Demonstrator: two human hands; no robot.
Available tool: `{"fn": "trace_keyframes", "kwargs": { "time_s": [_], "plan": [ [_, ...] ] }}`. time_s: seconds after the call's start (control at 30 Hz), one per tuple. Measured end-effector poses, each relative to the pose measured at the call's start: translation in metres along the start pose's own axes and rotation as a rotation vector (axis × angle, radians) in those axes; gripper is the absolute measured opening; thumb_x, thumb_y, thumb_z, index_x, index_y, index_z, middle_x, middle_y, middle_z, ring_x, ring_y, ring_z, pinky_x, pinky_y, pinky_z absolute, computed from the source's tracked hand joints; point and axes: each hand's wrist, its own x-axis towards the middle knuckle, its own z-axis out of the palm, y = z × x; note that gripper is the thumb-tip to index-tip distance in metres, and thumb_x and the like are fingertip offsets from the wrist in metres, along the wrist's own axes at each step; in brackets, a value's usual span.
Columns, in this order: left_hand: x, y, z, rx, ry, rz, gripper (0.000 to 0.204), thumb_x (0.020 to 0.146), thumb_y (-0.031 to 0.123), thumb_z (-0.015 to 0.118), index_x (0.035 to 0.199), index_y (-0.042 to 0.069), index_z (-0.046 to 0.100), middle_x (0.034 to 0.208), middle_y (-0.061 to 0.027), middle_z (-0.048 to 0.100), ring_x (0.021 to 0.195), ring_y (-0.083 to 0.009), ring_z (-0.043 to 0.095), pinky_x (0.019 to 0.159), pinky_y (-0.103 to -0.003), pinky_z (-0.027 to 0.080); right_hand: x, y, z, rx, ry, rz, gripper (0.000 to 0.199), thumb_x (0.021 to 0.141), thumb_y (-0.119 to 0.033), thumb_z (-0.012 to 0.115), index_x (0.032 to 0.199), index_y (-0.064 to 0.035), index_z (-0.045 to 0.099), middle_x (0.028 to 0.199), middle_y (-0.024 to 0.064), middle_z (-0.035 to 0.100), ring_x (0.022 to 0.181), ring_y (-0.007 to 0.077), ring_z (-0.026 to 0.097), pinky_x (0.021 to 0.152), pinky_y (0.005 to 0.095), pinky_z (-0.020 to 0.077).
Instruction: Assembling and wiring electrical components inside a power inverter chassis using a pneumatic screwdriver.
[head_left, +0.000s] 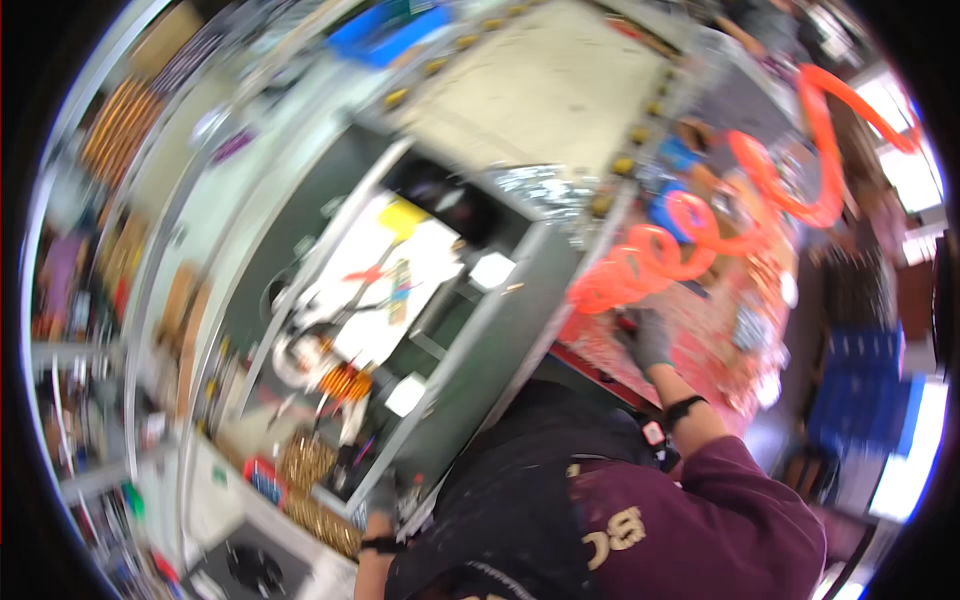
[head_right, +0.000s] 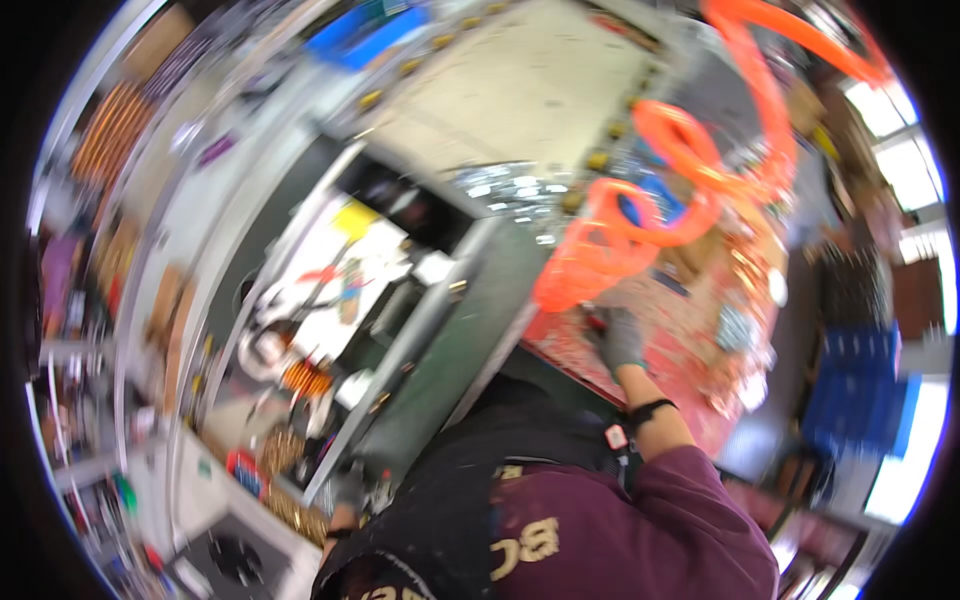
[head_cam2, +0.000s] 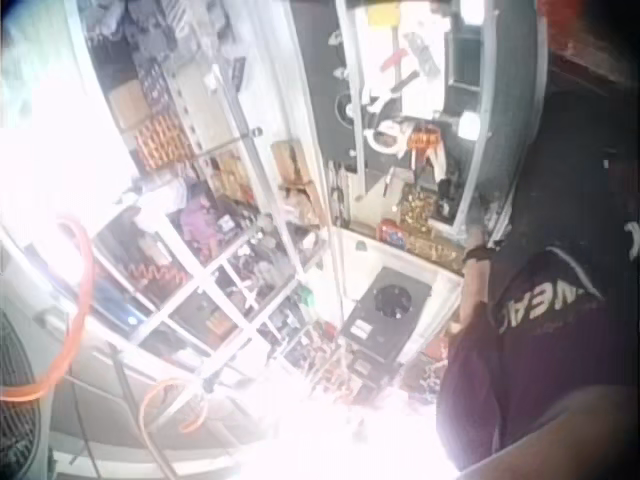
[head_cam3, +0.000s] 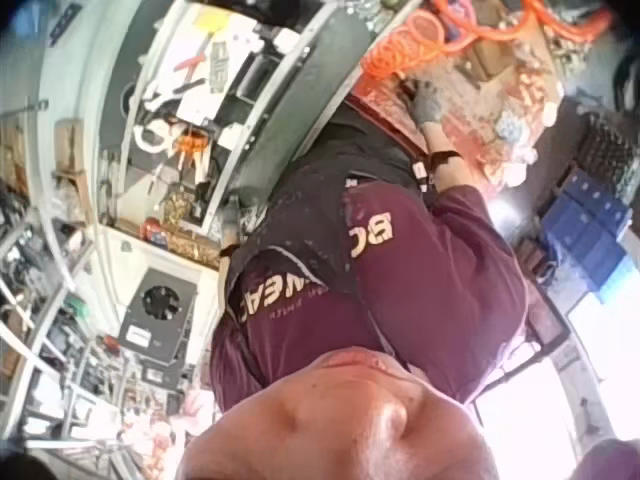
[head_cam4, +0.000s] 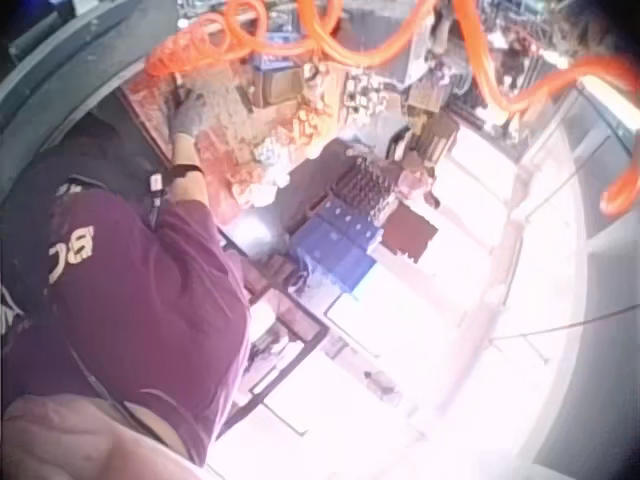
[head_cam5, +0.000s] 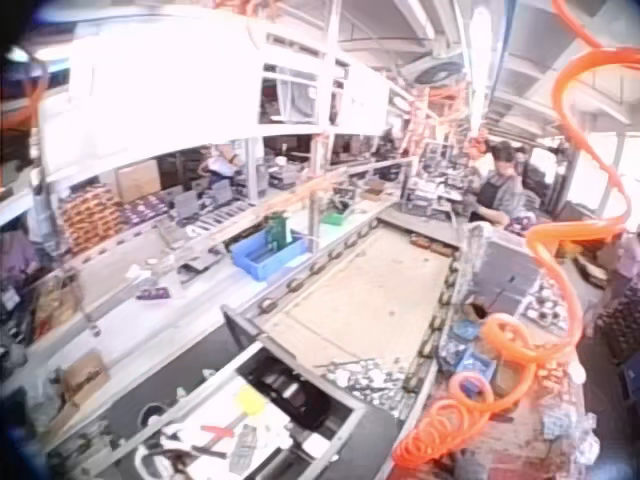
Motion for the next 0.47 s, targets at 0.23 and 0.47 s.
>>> {"fn": "trace_keyframes", "kwargs": {
  "time_s": [0.23,0.47],
  "plan": [
    [-0.014,0.047,0.005,0.522,-0.033,0.216,0.046,0.084,0.018,0.064,0.125,0.001,0.049,0.116,-0.0101,0.058,0.105,-0.0211,0.054,0.084,-0.034,0.047,0.024,0.081,-0.086,0.272,-0.431,-0.091,0.059,0.075,-0.032,0.067,0.126,-0.01,0.048,0.121,0.0164,0.051,0.112,0.0286,0.048,0.094,0.0414,0.0394],
    [0.034,-0.103,-0.062,0.408,-0.261,0.571,0.04,0.081,0.027,0.063,0.115,0.006,0.059,0.106,-0.0116,0.063,0.095,-0.0218,0.059,0.079,-0.036,0.048,0.156,0.068,-0.181,0.416,0.235,0.299,0.055,0.08,-0.029,0.062,0.129,-0.01,0.046,0.13,0.0163,0.047,0.119,0.0245,0.045,0.102,0.0348,0.0342]
  ]
}}
